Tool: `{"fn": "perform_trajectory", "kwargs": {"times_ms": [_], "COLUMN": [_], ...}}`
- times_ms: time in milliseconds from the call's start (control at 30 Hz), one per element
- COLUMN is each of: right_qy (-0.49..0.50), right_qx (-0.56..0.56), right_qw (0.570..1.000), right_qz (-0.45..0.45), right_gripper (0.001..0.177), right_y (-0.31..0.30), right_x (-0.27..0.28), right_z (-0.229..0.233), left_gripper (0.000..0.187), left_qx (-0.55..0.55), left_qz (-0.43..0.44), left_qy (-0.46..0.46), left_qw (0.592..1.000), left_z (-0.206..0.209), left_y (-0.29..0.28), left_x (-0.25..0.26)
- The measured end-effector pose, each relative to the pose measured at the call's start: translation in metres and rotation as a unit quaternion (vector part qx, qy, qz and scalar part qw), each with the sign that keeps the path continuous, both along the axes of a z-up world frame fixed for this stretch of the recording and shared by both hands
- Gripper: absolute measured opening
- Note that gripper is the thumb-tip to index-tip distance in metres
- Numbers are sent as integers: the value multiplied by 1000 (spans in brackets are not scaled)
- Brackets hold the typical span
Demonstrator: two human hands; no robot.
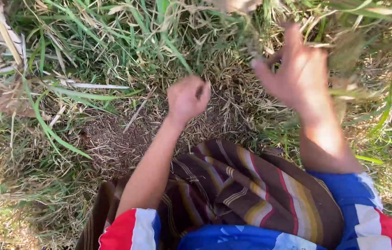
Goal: The person clears away dried grass by hand and then pulls up green grass from the ground.
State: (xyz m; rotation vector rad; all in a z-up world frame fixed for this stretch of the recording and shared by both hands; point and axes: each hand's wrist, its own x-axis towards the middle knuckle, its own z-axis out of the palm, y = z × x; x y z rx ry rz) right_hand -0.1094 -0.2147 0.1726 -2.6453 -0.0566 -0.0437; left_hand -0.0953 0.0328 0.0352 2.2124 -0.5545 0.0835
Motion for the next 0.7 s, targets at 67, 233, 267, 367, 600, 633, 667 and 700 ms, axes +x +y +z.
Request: {"fn": "perform_trajectory", "kwargs": {"times_ms": [67,233,267,367,600,633,667,700], "right_qy": [27,186,205,121,385,342,289,285], "right_qx": [122,142,164,91,136,241,340,340], "right_qw": [992,961,953,983,911,898,870,872], "right_qz": [30,147,148,107,-60,-136,-208,-205], "right_gripper": [37,32,44,62,46,40,37,37], "right_y": [46,88,86,60,5,0,-8,-13], "right_x": [-37,-99,-110,-101,-2,1,7,10], "right_z": [-24,-196,-236,-292,-196,-181,-165,-161], "left_gripper": [28,33,44,55,52,38,28,28], "left_qx": [101,320,320,445,250,256,259,259], "left_qz": [-118,-225,-234,-285,-160,-128,-97,-94], "left_qy": [10,181,106,218,214,233,250,246], "left_qw": [988,903,912,820,931,929,928,929], "left_z": [-25,-126,-146,-81,-58,-54,-51,-51], "left_y": [-2,1,2,-2,25,32,37,43], "left_x": [-38,-110,-120,-101,-70,-66,-60,-55]}}
